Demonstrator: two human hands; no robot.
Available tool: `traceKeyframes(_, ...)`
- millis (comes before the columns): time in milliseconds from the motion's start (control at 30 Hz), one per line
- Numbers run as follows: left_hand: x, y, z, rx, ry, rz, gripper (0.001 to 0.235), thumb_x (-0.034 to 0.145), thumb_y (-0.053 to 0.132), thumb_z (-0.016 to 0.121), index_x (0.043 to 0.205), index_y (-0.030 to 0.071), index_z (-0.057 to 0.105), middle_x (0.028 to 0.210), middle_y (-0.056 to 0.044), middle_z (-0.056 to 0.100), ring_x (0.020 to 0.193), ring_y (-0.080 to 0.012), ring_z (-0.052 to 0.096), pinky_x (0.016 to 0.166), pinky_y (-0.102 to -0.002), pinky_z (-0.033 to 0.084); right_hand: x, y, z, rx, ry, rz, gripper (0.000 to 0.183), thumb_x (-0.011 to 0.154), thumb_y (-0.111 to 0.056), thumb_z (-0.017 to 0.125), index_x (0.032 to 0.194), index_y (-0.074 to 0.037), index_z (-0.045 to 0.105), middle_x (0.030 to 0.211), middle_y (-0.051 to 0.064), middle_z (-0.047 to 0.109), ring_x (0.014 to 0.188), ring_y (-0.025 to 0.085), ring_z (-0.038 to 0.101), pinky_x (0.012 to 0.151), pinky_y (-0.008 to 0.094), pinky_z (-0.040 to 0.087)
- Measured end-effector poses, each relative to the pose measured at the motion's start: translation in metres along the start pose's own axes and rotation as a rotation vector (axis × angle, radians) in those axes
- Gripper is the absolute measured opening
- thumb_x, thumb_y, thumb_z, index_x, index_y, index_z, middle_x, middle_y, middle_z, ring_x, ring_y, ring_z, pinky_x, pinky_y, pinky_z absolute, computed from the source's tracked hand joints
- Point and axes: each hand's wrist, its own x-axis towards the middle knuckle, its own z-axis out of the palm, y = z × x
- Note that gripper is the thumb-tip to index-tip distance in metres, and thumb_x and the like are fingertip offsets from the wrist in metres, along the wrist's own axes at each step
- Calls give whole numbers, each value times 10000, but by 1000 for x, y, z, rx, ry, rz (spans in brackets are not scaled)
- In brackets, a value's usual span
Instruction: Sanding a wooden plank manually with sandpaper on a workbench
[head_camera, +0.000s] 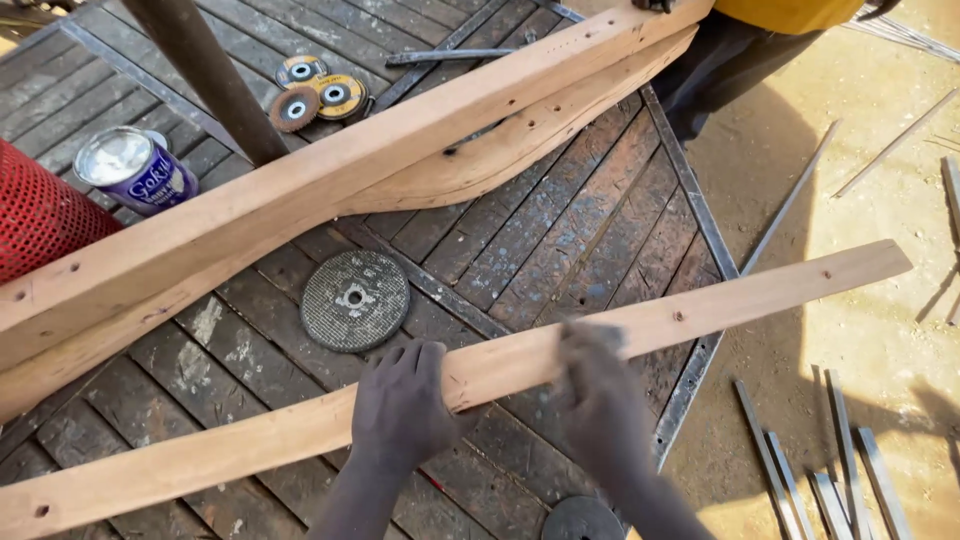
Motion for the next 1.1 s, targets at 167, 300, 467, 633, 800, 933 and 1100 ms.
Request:
traceKeyframes(167, 9, 2, 1, -37, 40, 14, 704, 607, 692, 858, 965, 158, 572, 879, -79, 657, 812, -359, 629, 679, -501, 478, 14, 11, -14, 48, -98, -476, 302, 960, -213, 661, 1196, -31, 711, 1326, 106, 699, 1279, 287, 629, 1088, 447, 471)
traceKeyframes(300, -3, -3, 4, -8, 11, 9, 742, 574, 676, 884, 997, 147, 582, 913, -69, 659, 832, -340, 621, 711, -485, 476, 30, 73, -23, -27, -45, 40, 333, 999, -179, 515, 1274, -54, 655, 1392, 82, 656, 1254, 306, 572, 1006, 465, 480)
traceKeyframes(467, 5, 0, -5, -20, 88, 45, 708, 636, 715, 824, 973, 137, 593, 908, -79, 662, 828, -340, 625, 744, -481, 482, 12, -22, 12, 31, 111, -166, 166, 909, 89, 524, 985, 17, 653, 1281, 201, 702, 1395, 480, 503, 1034, 478, 577)
traceKeyframes(633, 2, -2, 0, -29, 95, 36, 716, 563, 676, 875, 952, 155, 576, 864, -59, 642, 788, -334, 628, 669, -478, 479, 24, 3, -23, 163, -83, -375, 240, 972, 27, 491, 1168, 0, 626, 1277, 169, 680, 1134, 316, 684, 1021, 438, 520)
traceKeyframes(800, 1, 2, -3, -5, 58, 19, 691, 624, 694, 850, 943, 147, 572, 873, -81, 646, 797, -353, 616, 679, -493, 464, 8, 0, 6, 9, 49, -71, 293, 958, -93, 567, 1212, 28, 650, 1419, 198, 618, 1383, 411, 517, 1118, 553, 433)
traceKeyframes(933, 4, -1, 1, 12, 77, 49, 702, 668, 767, 794, 881, 147, 543, 822, -88, 624, 756, -352, 607, 666, -497, 466, 7, -3, 3, 34, -162, -425, 258, 945, -196, 653, 1184, -118, 712, 1421, 62, 647, 1367, 293, 550, 1128, 483, 417)
traceKeyframes(1100, -7, 0, 0, -5, 38, 17, 716, 602, 711, 854, 944, 152, 567, 878, -78, 645, 798, -355, 616, 690, -497, 464, 4, 21, -6, -31, 74, 12, 198, 924, 4, 545, 1021, -72, 701, 1412, 46, 669, 1199, 326, 597, 951, 451, 515)
